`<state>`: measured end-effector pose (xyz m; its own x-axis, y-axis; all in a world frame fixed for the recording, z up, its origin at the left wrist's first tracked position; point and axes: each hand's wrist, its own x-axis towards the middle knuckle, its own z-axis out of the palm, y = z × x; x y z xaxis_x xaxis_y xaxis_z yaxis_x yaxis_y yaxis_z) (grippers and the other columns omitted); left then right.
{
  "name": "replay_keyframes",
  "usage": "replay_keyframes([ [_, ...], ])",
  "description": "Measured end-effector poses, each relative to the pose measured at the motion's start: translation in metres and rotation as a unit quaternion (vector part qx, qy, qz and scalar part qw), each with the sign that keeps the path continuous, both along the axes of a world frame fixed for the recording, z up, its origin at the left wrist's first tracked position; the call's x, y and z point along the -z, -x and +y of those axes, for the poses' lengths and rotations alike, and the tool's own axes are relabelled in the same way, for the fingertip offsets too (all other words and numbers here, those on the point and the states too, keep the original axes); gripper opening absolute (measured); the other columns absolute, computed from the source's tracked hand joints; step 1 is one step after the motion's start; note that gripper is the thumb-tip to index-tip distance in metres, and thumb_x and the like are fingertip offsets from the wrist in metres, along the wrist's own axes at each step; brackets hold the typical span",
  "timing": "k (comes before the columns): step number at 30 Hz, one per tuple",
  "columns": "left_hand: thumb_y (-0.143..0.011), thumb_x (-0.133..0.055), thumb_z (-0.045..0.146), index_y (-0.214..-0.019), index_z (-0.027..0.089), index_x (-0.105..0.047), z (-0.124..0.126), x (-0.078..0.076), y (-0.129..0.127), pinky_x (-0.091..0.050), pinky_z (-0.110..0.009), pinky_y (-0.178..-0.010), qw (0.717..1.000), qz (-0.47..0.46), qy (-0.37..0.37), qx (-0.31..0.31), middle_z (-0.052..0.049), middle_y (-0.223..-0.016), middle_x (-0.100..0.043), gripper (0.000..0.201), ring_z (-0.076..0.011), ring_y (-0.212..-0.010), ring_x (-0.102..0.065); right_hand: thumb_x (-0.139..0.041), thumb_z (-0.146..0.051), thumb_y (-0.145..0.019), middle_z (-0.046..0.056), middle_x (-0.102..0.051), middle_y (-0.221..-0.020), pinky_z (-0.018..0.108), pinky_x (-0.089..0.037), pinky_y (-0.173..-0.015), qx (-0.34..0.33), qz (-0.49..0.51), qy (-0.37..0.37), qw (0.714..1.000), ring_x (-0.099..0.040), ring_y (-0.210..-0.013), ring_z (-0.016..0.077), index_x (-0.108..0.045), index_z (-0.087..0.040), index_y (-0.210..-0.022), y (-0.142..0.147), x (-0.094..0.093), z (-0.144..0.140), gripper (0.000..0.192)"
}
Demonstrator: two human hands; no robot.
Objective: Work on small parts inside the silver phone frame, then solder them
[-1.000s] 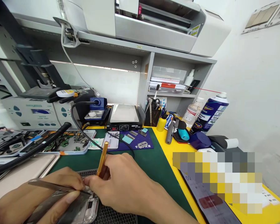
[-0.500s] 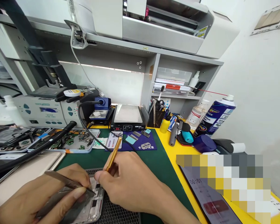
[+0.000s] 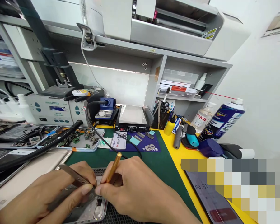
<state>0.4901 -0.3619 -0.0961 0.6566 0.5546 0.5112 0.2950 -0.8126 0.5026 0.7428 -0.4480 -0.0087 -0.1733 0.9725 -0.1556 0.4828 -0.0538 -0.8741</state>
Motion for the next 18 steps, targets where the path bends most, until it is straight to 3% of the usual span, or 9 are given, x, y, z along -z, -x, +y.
replay_keyframes([
  [6,-0.124,-0.073,0.071,-0.120,0.038,-0.090,-0.004,-0.020,-0.015,-0.081,-0.031,-0.085,1.000,-0.014,-0.018,-0.016,-0.003,-0.101,-0.091,0.038,-0.0297,-0.106,-0.094,-0.081,-0.022,-0.107,-0.006,-0.062,-0.075,0.032,-0.039,-0.066,0.002,-0.043,-0.011,0.999,-0.052,-0.074,0.0169,-0.067,-0.025,-0.081,0.003,-0.001,-0.004,0.030],
  [11,-0.126,-0.070,0.067,-0.122,0.039,-0.091,-0.004,-0.012,0.001,-0.081,-0.029,-0.083,1.000,-0.002,0.003,-0.013,-0.002,-0.106,-0.093,0.035,-0.0279,-0.104,-0.095,-0.083,-0.030,-0.107,-0.002,-0.068,-0.079,0.035,-0.041,-0.071,0.013,-0.075,-0.006,0.997,-0.059,-0.079,0.0217,-0.066,-0.026,-0.080,0.005,-0.002,-0.004,0.032],
  [18,-0.128,-0.071,0.060,-0.140,0.041,-0.089,-0.004,-0.002,0.016,-0.081,-0.031,-0.092,0.999,0.027,0.041,0.004,-0.001,-0.129,-0.095,0.029,-0.0267,-0.112,-0.096,-0.082,-0.028,-0.106,-0.004,-0.066,-0.076,0.034,-0.041,-0.070,0.014,-0.063,-0.003,0.998,-0.055,-0.075,0.0204,-0.067,-0.027,-0.080,0.005,0.002,-0.005,0.030],
])
